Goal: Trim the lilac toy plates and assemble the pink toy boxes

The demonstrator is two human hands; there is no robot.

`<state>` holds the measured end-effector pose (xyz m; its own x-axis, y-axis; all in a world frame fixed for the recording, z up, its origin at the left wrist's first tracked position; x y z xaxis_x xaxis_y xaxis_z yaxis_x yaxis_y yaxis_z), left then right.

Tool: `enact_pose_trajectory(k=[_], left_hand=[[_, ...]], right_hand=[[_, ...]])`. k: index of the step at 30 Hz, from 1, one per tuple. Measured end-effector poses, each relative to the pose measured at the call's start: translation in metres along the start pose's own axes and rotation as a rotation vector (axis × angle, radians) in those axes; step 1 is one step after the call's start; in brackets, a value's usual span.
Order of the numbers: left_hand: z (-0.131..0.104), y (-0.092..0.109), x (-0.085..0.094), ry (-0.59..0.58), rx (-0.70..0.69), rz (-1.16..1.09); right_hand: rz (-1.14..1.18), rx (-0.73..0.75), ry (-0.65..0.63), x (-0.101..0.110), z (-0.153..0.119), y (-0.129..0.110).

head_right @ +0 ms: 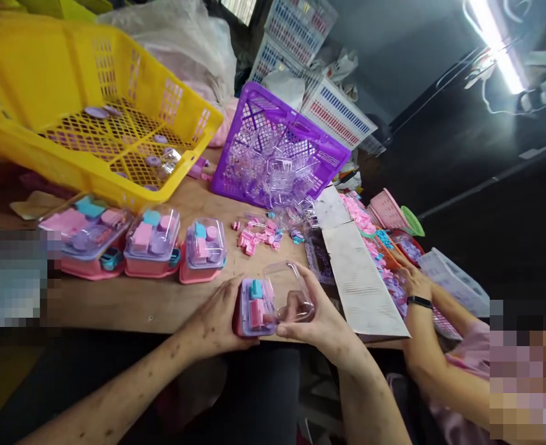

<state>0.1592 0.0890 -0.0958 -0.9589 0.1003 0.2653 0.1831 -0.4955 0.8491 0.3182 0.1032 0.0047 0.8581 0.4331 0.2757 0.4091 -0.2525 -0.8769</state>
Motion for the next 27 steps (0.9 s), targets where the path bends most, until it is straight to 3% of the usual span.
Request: enact_pose_trajectory(k=[2, 5, 8, 10, 15, 23, 27], left_hand=[[0.0, 0.001, 0.0, -0.004, -0.002, -0.001], [0.001, 0.001, 0.001, -0.01, 0.005, 0.006], [0.001, 0.003, 0.003, -0.007, -0.003, 0.003], [0.002, 0.006, 0.004, -0.007, -0.028, -0.01], [0.003, 0.004, 0.002, -0.022, 0.0, -0.017], [0.003, 0.003, -0.004, -0.059, 0.021, 0.01], [0.002, 0.004, -0.007, -0.053, 0.021, 0.053]], right_hand=[[-0.125, 0.021, 0.01, 0.004, 0.001, -0.001], [-0.398, 0.183, 0.097, 0.006, 0.001, -0.026], [-0.467, 0.356, 0.041, -0.014, -0.003, -0.049], [-0.477, 0.383, -0.027, -0.028, -0.001, -0.05], [-0.826, 0.479, 0.026, -0.039, 0.011, -0.042], [-1.078, 0.409, -0.165, -0.054, 0.004, -0.048], [-1.076, 0.423, -0.113, -0.069, 0.006, -0.056]])
Point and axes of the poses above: each hand's wrist, its own z-axis towards the middle knuckle, its own x-axis out of the back of the hand, y = z × x, the point moved 10 cm from there along z, towards the middle knuckle, and after that the axes turned 6 degrees about -x, right-handed, at the moved point
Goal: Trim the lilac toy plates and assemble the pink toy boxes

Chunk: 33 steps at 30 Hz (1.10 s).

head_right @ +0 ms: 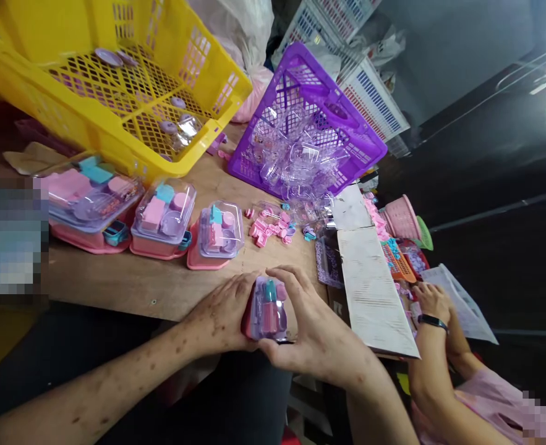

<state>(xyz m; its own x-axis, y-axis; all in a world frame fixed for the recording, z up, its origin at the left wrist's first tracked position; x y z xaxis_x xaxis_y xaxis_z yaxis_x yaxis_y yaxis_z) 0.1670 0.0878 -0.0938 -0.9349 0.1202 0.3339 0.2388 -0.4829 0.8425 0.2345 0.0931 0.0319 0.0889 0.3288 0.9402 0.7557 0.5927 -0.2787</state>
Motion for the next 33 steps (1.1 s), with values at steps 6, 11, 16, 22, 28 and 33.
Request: enact_pose_trajectory(k=[6, 11, 16, 22, 28, 33], left_hand=[[0.001, 0.0, -0.001, -0.007, 0.057, -0.002], [0.004, 0.003, 0.004, -0.019, 0.06, -0.026], [0.004, 0.006, 0.009, -0.006, -0.007, -0.099], [0.004, 0.008, 0.015, 0.034, -0.029, -0.088], [0.004, 0.006, 0.012, 0.02, -0.042, -0.067], [0.004, 0.006, 0.011, 0.004, -0.043, -0.031]], right_hand=[[-0.043, -0.189, 0.345, 0.003, 0.004, 0.005], [-0.048, -0.199, 0.363, 0.005, 0.007, 0.008], [-0.136, -0.172, 0.321, 0.003, 0.013, 0.0], [-0.319, -0.15, 0.148, -0.009, 0.021, -0.006], [-0.503, -0.068, 0.108, -0.014, 0.027, -0.017], [-0.526, -0.12, 0.121, -0.015, 0.025, -0.013]])
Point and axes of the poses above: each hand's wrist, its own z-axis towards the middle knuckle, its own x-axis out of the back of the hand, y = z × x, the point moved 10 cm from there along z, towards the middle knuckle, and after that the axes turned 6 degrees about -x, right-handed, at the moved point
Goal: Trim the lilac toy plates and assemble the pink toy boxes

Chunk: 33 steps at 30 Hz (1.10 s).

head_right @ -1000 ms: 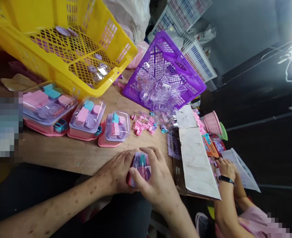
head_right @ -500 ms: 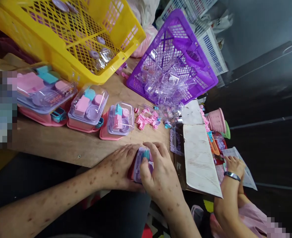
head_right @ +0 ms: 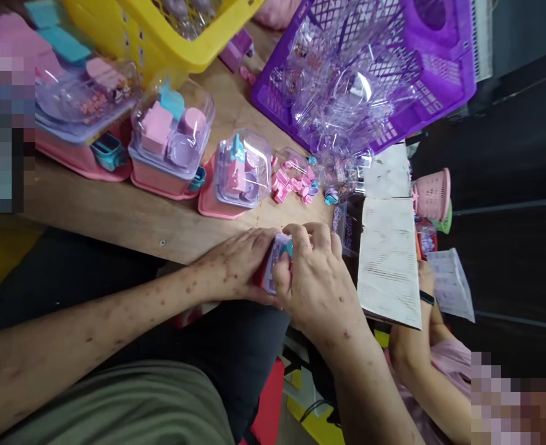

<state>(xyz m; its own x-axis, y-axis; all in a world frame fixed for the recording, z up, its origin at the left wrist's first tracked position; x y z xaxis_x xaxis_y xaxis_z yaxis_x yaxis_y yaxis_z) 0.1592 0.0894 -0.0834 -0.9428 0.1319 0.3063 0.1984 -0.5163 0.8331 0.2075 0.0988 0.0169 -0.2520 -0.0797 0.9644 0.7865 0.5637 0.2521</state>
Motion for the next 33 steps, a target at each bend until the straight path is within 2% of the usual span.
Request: enact_pose_trajectory(k=[6, 11, 17, 24, 33], left_hand=[[0.002, 0.001, 0.002, -0.022, 0.022, 0.021], [0.001, 0.002, -0.004, -0.039, 0.018, 0.034], [0.0, 0.002, -0.01, -0.067, 0.003, 0.045], [0.0, 0.003, -0.009, -0.061, -0.035, 0.064], [0.001, 0.004, -0.008, -0.085, -0.03, 0.07]], right_hand=[[0.106, 0.02, -0.038, 0.001, 0.0, 0.003], [0.013, 0.125, -0.078, -0.009, 0.0, -0.008], [0.024, -0.083, 0.058, -0.009, 0.004, 0.002], [-0.077, -0.183, 0.034, -0.012, 0.005, -0.001], [-0.04, -0.334, 0.073, -0.015, -0.002, 0.004]])
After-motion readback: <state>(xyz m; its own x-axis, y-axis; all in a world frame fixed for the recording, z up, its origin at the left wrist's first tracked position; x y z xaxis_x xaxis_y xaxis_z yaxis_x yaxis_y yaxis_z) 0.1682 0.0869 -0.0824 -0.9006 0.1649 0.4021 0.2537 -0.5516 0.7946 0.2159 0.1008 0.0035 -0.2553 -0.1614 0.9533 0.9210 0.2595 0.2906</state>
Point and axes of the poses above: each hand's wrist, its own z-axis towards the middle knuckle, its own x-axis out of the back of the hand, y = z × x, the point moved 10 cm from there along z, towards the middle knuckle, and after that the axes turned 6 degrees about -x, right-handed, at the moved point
